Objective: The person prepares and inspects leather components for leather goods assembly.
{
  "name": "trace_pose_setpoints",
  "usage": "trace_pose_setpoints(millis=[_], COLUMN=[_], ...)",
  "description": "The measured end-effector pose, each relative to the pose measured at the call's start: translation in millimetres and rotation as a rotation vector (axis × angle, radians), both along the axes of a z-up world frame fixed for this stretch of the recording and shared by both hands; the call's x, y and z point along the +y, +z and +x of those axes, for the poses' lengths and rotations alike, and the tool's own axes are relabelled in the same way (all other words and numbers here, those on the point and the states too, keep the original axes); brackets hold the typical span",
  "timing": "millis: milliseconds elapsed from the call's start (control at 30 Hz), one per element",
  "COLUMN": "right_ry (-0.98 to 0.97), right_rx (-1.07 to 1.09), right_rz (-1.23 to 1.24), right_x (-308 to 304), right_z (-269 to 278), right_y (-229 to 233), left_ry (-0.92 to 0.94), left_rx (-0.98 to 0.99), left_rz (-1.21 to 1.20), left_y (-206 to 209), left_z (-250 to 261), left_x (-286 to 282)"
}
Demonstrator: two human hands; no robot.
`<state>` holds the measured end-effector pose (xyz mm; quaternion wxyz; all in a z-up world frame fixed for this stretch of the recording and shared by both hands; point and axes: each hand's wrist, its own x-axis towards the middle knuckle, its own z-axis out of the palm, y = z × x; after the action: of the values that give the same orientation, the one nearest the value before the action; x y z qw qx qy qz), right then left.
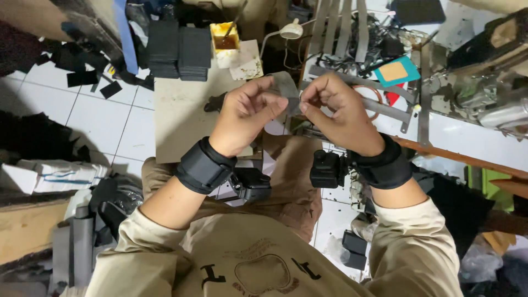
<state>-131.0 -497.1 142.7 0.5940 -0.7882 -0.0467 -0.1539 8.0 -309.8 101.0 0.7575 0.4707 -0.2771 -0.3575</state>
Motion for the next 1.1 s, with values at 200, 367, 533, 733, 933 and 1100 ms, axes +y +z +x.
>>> trace_pose_setpoints(millis=[200,367,533,733,933,1100], right_ry=[0.088,-0.071,-0.100,-0.007,0.047,0.223], right_rx=[0.071,0.130,0.073,0.243,0.262,0.342], right_rz=[0.119,0.147,0.036,0.109,0.114,0.168], right_x=[15.7,-0.9,-2.5,28.8,54.9,65.4], right_z=[9.8,-1.3,-5.3,7.5,23.9,34.3], right_y=[-19.3,-31.7,-48.7,-66.8,-77.8,-58.4], left_ry=[0.111,0.098,0.103,0.169,0.163,0.074], left_rx=[-0.198,-0.223,-0.187,-0.411,-0.383,-0.240], left_rz=[0.114,0.048,0.064,0.247,0.269,0.011], left_y=[5.6,17.2,0.5,-1.6,-8.2,-16.5], left_z=[-3.8,-5.3,-3.5,-2.7,0.8,16.1], left_x=[29.9,43.3,45.1,53.5,64.4,70.1])
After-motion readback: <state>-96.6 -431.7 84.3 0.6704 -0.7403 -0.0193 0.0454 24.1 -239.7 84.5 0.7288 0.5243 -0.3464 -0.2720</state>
